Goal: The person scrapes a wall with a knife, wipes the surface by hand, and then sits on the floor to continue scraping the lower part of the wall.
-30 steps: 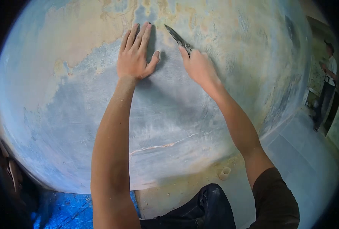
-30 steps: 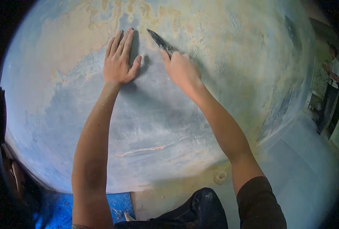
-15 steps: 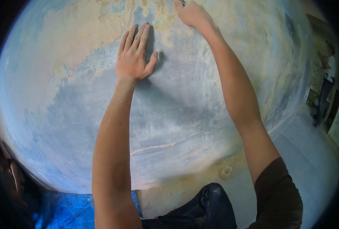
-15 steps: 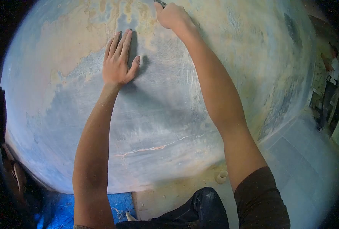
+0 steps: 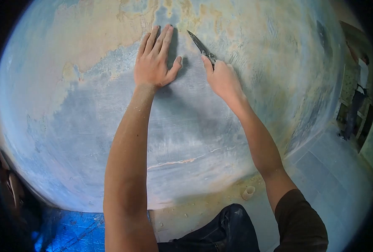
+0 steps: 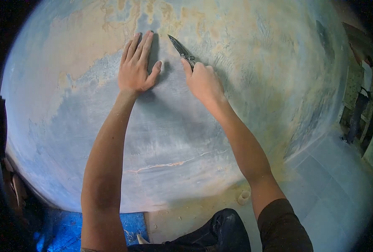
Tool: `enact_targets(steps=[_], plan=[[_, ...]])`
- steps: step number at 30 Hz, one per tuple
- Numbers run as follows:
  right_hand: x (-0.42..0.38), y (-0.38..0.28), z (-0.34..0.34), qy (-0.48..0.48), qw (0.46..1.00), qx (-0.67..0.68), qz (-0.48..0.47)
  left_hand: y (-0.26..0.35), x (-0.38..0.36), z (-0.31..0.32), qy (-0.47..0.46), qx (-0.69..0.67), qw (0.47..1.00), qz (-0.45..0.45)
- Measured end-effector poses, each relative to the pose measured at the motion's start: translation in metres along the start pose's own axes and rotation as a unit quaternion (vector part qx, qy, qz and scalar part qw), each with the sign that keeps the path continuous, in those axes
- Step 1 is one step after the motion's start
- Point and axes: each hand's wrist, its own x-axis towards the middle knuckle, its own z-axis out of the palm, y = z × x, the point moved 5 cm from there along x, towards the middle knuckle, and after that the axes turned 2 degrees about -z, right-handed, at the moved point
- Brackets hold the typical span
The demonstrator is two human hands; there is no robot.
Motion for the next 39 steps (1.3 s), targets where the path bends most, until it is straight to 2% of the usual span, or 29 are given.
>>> enact_targets(steps=[3,6,12,22,30,33,39], plan=[[-0.004,-0.006,-0.010,-0.029,0.999,0.010,0.020,0.000,0.000,0.001,0.002,-0.001,1.000,0.003],[0.001,-0.008,-0.016,-0.016,1.000,-0.026,0.009,-0.001,-0.001,0.001,0.001,0.004,1.000,0.003],[0.030,-0.017,-0.028,-0.013,1.000,-0.004,0.002,0.001,0.000,0.000,0.003,0.000,1.000,0.006],[-0.006,-0.007,-0.009,-0.019,0.999,-0.026,-0.001,0.001,0.000,-0.001,-0.003,-0.001,1.000,-0.001],[0.049,-0.024,-0.032,0.013,0.999,0.000,-0.037,0.001,-0.001,0.000,0.000,0.009,1.000,0.004],[0.047,-0.025,-0.030,0.022,0.999,0.017,-0.035,0.001,-0.001,0.000,0.002,0.008,1.000,0.006],[-0.008,-0.006,-0.004,-0.045,0.999,0.009,0.001,0.000,0.000,0.000,0.005,-0.002,1.000,0.006]])
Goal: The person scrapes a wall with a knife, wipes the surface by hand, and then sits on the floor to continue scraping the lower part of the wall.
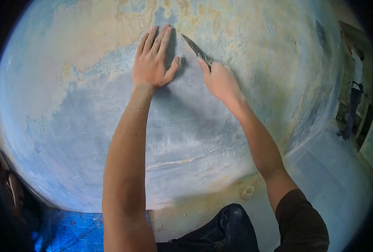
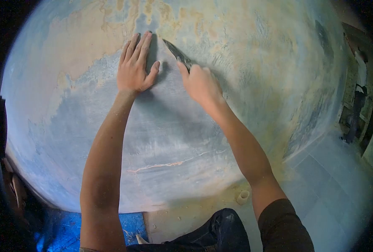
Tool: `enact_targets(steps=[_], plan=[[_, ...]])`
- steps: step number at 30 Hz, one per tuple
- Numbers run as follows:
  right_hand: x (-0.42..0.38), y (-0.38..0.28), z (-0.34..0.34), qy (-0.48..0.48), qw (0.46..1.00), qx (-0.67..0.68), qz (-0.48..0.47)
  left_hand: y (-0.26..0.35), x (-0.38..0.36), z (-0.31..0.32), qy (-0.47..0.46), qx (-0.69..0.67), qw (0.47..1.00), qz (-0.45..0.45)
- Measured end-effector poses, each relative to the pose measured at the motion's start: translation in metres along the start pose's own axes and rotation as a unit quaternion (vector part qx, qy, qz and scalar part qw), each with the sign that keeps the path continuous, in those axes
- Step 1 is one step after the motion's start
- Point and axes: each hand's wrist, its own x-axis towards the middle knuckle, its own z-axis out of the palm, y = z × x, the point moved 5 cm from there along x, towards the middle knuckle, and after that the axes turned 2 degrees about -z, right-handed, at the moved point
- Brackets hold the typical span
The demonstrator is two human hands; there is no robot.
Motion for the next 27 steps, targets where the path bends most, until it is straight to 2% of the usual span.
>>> enact_targets(steps=[4,9,15,18,21,24,27], plan=[[-0.016,0.005,0.006,-0.005,1.000,-0.007,0.007,0.000,-0.001,0.000,0.003,0.003,1.000,0.000],[0.014,0.003,0.001,0.044,0.999,-0.010,-0.024,0.000,-0.002,0.003,-0.010,0.032,0.999,-0.003],[0.024,-0.012,-0.019,0.005,1.000,0.005,-0.006,0.000,-0.002,0.002,0.001,0.008,1.000,-0.002],[0.010,0.001,-0.001,0.033,0.999,-0.019,-0.029,0.000,-0.001,0.002,0.003,0.004,1.000,-0.002],[-0.017,0.002,0.004,0.011,0.999,-0.034,-0.001,0.001,-0.001,0.002,-0.002,0.025,1.000,0.000],[-0.008,0.006,0.003,0.035,0.998,-0.056,-0.023,-0.001,-0.001,0.002,0.002,0.016,1.000,-0.001],[0.017,0.000,-0.004,0.018,1.000,-0.016,-0.011,0.000,-0.001,0.003,0.006,0.009,1.000,0.001]])
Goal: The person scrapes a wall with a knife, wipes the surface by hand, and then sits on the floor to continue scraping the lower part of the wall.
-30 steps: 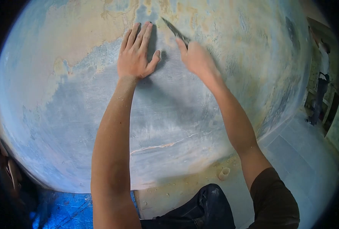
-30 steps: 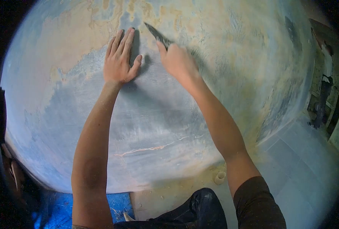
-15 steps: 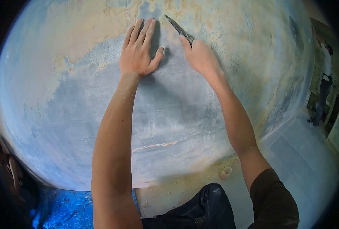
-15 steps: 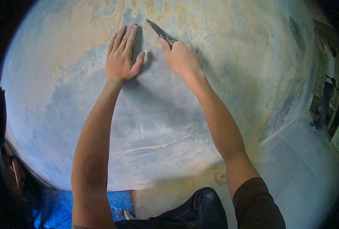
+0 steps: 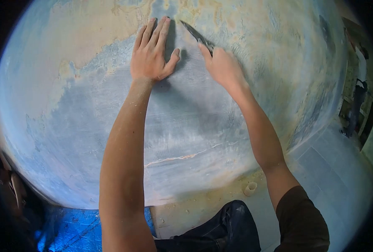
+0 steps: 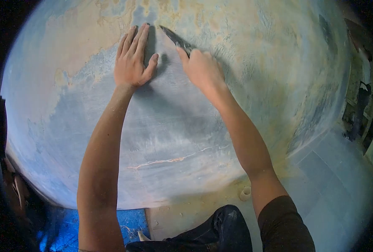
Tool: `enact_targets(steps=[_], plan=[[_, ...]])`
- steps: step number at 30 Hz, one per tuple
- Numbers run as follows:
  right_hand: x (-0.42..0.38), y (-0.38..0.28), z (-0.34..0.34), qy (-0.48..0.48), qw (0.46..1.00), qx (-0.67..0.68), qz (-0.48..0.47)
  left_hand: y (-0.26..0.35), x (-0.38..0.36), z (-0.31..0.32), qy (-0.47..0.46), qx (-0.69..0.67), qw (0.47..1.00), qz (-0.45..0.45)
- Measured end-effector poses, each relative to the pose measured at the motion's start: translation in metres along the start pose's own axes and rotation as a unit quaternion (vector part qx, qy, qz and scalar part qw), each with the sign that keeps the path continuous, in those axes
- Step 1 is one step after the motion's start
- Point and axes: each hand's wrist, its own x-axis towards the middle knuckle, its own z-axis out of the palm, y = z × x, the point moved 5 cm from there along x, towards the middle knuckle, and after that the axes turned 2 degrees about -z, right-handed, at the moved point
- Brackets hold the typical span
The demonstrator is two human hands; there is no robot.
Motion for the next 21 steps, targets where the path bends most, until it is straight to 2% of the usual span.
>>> enact_targets(steps=[6,15,18,21], plan=[[-0.003,-0.006,-0.007,-0.022,1.000,0.018,0.014,0.000,-0.001,0.000,0.000,-0.002,1.000,0.001],[-0.012,0.007,-0.002,-0.015,0.999,-0.026,0.017,0.000,0.000,-0.001,-0.013,0.024,1.000,-0.002],[-0.010,-0.002,-0.014,-0.058,0.998,-0.007,0.024,0.000,0.001,-0.001,-0.007,0.007,1.000,0.000],[-0.012,0.000,-0.007,-0.017,1.000,0.012,0.015,0.000,0.001,-0.003,-0.005,0.000,1.000,0.002]])
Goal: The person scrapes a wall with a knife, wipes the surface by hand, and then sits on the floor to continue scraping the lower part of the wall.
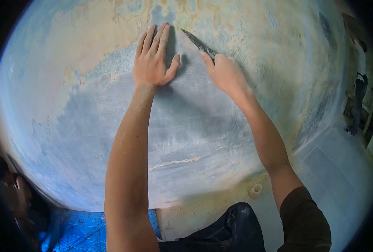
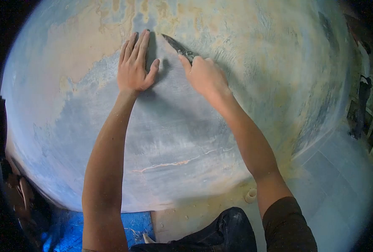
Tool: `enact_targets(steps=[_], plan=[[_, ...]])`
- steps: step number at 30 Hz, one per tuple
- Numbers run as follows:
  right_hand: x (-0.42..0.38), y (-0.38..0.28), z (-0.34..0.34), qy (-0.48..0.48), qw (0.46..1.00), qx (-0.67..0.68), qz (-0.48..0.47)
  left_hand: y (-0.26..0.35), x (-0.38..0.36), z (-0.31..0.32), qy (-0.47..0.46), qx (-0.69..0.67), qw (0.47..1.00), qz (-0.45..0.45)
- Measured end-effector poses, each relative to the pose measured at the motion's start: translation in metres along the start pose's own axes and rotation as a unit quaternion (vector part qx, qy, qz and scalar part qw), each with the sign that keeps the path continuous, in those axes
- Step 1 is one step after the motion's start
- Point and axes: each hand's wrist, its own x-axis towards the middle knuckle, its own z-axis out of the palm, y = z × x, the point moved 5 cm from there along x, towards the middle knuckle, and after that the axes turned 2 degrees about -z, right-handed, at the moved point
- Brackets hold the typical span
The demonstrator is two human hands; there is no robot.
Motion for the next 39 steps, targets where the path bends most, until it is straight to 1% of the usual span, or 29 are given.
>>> enact_targets(steps=[3,6,12,15,18,21,24,27,30,33,36,39], plan=[[-0.008,0.003,-0.001,-0.001,1.000,-0.029,-0.004,0.002,0.001,0.000,-0.002,0.004,1.000,0.001],[-0.003,0.004,-0.005,-0.014,1.000,-0.018,-0.017,0.001,0.001,-0.001,0.000,0.004,1.000,0.004],[0.035,0.005,-0.008,0.065,0.997,0.023,-0.046,0.003,0.001,0.002,0.003,0.002,1.000,0.015],[0.025,0.008,-0.003,0.071,0.996,0.025,-0.044,0.003,0.000,0.003,0.004,0.008,1.000,0.015],[0.007,0.017,0.002,0.069,0.997,0.014,-0.041,0.003,0.001,0.003,0.002,0.007,1.000,0.014],[0.012,0.011,-0.007,0.017,1.000,0.008,-0.021,0.002,0.002,0.002,0.000,0.014,1.000,0.010],[0.028,0.006,-0.014,0.013,0.999,0.043,-0.006,0.002,0.001,0.003,0.000,0.011,1.000,0.013],[0.032,0.009,-0.005,0.096,0.994,0.051,-0.033,0.003,0.000,0.002,-0.004,0.013,1.000,0.012],[0.015,0.010,-0.009,0.016,1.000,0.026,0.001,0.003,0.001,0.002,-0.007,0.016,1.000,0.012],[0.024,0.014,-0.014,0.017,1.000,0.013,-0.010,0.002,0.002,0.001,-0.001,0.015,1.000,0.014],[0.032,0.012,-0.016,0.036,0.998,0.046,-0.002,0.004,0.001,0.002,-0.002,0.008,1.000,0.014],[0.028,0.012,-0.006,0.052,0.998,0.025,-0.007,0.003,0.001,0.000,-0.004,0.011,1.000,0.010]])
